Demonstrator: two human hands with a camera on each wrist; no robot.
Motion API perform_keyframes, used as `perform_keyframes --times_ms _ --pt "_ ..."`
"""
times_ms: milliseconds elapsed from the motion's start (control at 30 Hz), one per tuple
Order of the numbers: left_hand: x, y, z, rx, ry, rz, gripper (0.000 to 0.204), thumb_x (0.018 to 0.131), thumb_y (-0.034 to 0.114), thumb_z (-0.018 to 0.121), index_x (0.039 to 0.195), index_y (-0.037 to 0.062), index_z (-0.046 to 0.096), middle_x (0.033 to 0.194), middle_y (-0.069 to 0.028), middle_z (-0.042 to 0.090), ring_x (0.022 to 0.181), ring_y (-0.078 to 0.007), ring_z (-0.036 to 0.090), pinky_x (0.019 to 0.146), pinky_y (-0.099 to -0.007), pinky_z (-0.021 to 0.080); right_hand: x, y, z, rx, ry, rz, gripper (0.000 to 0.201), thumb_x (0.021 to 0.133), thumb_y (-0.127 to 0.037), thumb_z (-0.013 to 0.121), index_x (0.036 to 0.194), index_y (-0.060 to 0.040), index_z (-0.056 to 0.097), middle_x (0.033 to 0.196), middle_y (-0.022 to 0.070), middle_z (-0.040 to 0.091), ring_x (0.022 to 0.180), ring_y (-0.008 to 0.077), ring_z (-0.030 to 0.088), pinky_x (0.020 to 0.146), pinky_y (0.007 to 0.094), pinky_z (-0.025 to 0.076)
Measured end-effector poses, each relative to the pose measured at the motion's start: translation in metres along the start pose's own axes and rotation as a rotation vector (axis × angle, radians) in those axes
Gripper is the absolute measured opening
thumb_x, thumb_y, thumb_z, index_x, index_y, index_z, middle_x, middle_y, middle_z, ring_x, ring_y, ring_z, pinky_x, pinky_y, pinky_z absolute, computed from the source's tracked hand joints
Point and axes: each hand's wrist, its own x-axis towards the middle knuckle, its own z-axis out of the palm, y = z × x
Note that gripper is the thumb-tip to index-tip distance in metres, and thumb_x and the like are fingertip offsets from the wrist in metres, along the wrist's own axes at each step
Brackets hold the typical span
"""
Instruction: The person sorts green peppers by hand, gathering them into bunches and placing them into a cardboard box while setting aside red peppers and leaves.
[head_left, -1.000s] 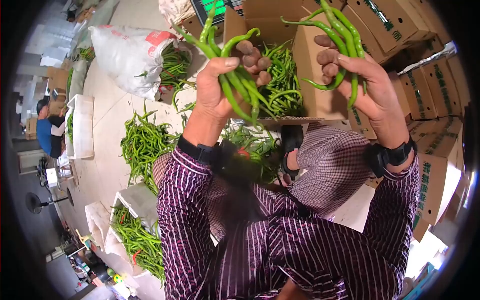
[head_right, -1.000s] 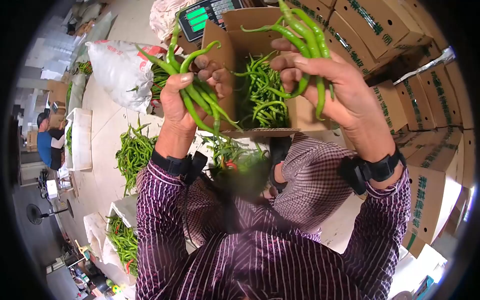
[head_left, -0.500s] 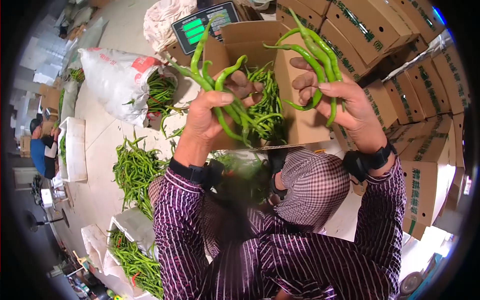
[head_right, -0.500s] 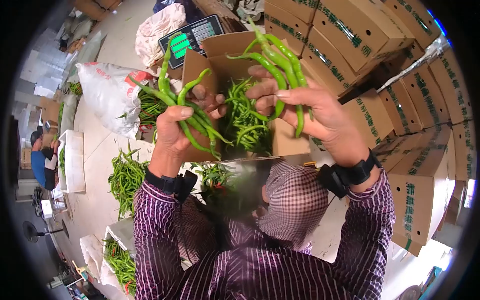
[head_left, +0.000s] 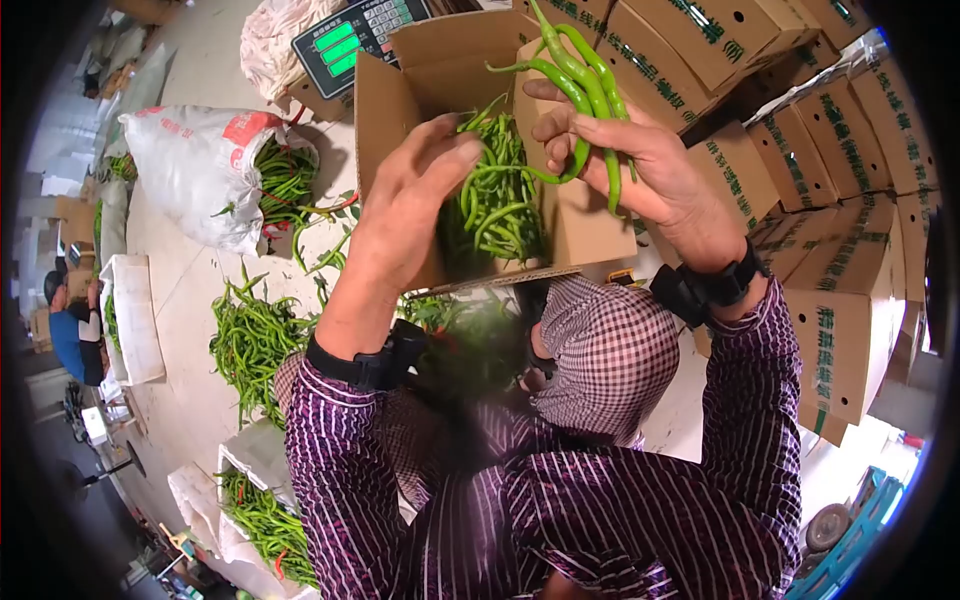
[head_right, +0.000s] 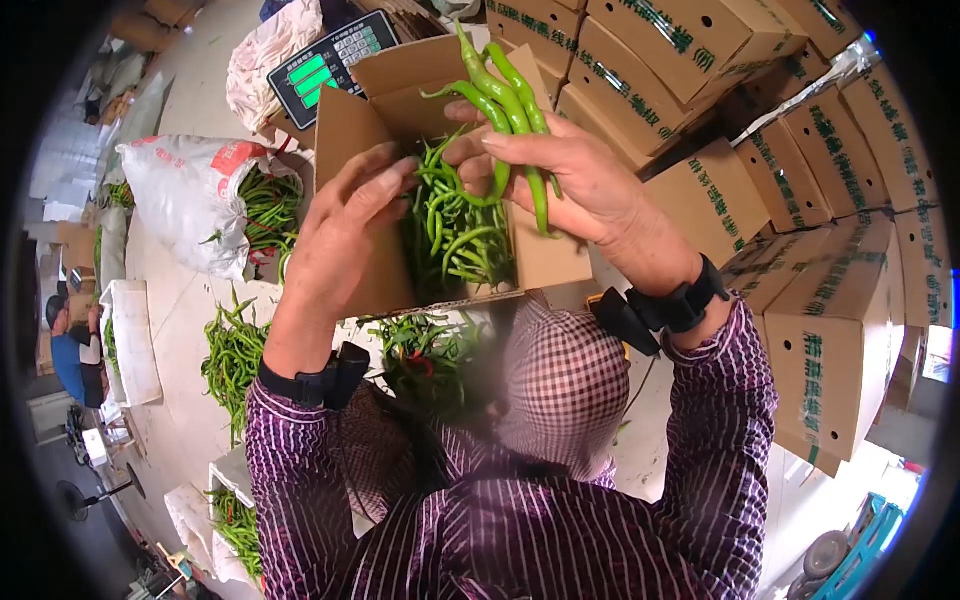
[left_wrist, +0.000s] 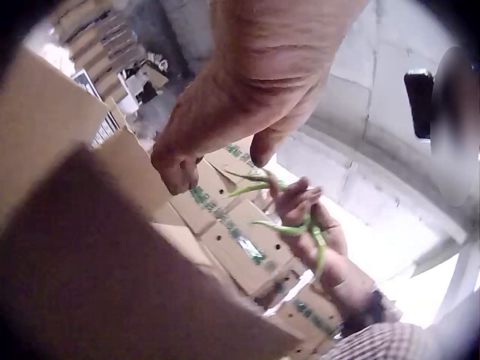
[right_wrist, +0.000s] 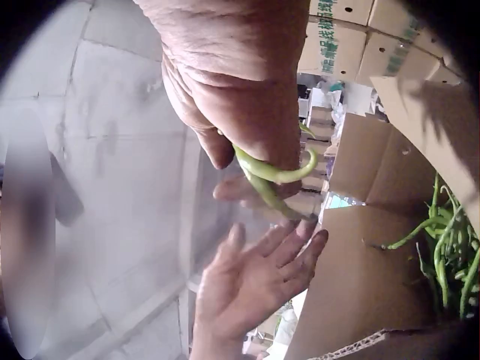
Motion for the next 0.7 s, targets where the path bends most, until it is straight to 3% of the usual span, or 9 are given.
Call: perform_keyframes --times_ms 33,100,167,233,300,367,433,533,700 --pt "-0.003 0.006 0.007 -0.186 -0.062 -0.083 0.064 0.089 0.031 0.062 0.137 -0.0035 0.037 0.131 -0.0184 0.05 0.117 -0.0247 0.05 0.097 -0.0343 0.039 0.002 0.0 0.002 0.006 -0.001 0.01 0.053 0.09 -0.01 0.054 0.138 0.0012 0.035 0.12 0.0129 0.056 0.105 0.023 0.058 0.09 0.0336 0.048" --pt "-0.005 0.015 0.026 -0.242 -0.021 -0.11 0.058 0.09 0.035 0.061 0.131 -0.0017 0.043 0.126 -0.0132 0.053 0.114 -0.0206 0.051 0.094 -0.0317 0.04 0.006 -0.001 0.009 -0.639 0.051 0.175 0.045 0.09 -0.01 0.053 0.131 0.0038 0.041 0.111 0.0103 0.059 0.098 0.0204 0.059 0.085 0.0322 0.047" --pt "-0.001 0.02 0.037 -0.284 -0.082 -0.077 0.051 0.089 0.035 0.062 0.123 -0.0009 0.05 0.122 -0.0096 0.056 0.113 -0.0172 0.051 0.093 -0.0315 0.039 0.005 0.012 0.025 -1.219 0.043 0.057 0.032 0.086 -0.01 0.054 0.114 0.0035 0.047 0.101 0.0179 0.06 0.095 0.0352 0.058 0.085 0.0374 0.046" --pt "0.005 0.011 0.038 -0.35 -0.013 -0.093 0.034 0.092 0.026 0.059 0.114 0.0001 0.054 0.117 -0.0096 0.059 0.108 -0.0173 0.055 0.091 -0.0336 0.043 0.003 0.034 0.027 -1.628 -0.044 -0.318 0.039 0.082 -0.011 0.057 0.118 0.0026 0.048 0.103 0.0223 0.059 0.098 0.0399 0.057 0.087 0.0389 0.046" --pt "0.019 -0.007 0.023 -0.507 0.127 -0.068 0.019 0.091 0.011 0.056 0.102 -0.0044 0.055 0.1 -0.0148 0.062 0.088 -0.0204 0.061 0.078 -0.0306 0.05 0.0 0.029 0.029 -1.623 -0.13 -0.397 0.04 0.082 -0.013 0.059 0.118 0.0022 0.05 0.105 0.0221 0.059 0.099 0.04 0.057 0.088 0.0391 0.046" --pt "0.019 -0.002 -0.003 -0.609 0.165 -0.113 0.015 0.093 0.001 0.046 0.105 -0.0076 0.05 0.101 -0.0184 0.06 0.095 -0.028 0.062 0.082 -0.037 0.053 -0.001 0.01 0.032 -1.614 -0.215 -0.481 0.041 0.081 -0.015 0.06 0.118 0.0018 0.052 0.106 0.0219 0.06 0.1 0.0401 0.057 0.089 0.0393 0.046" --pt "0.014 -0.002 -0.03 -0.542 0.175 -0.145 0.02 0.094 0.001 0.043 0.111 -0.0093 0.045 0.106 -0.0205 0.056 0.1 -0.0307 0.059 0.089 -0.0409 0.05 -0.01 -0.013 0.028 -1.54 -0.079 -0.287 0.042 0.083 -0.015 0.063 0.123 -0.0023 0.054 0.114 0.0166 0.06 0.103 0.0205 0.06 0.088 0.0333 0.048" --pt "0.008 -0.012 -0.055 -0.472 0.198 -0.159 0.021 0.094 0.001 0.043 0.112 -0.0096 0.045 0.1 -0.0172 0.054 0.095 -0.0285 0.058 0.088 -0.0414 0.05 -0.019 -0.01 -0.004 -1.102 0.19 0.095 0.037 0.086 -0.022 0.06 0.115 0.0008 0.058 0.099 0.0082 0.064 0.087 0.0164 0.059 0.078 0.028 0.048" --pt "0.006 -0.026 -0.048 -0.389 0.147 -0.253 0.026 0.093 0.001 0.044 0.116 -0.0102 0.043 0.103 -0.0179 0.055 0.094 -0.0263 0.057 0.087 -0.0394 0.049 -0.028 0.013 -0.033 -1.026 0.167 0.291 0.036 0.088 -0.02 0.058 0.117 0.0014 0.058 0.094 0.0054 0.064 0.084 0.0101 0.057 0.075 0.0242 0.047"
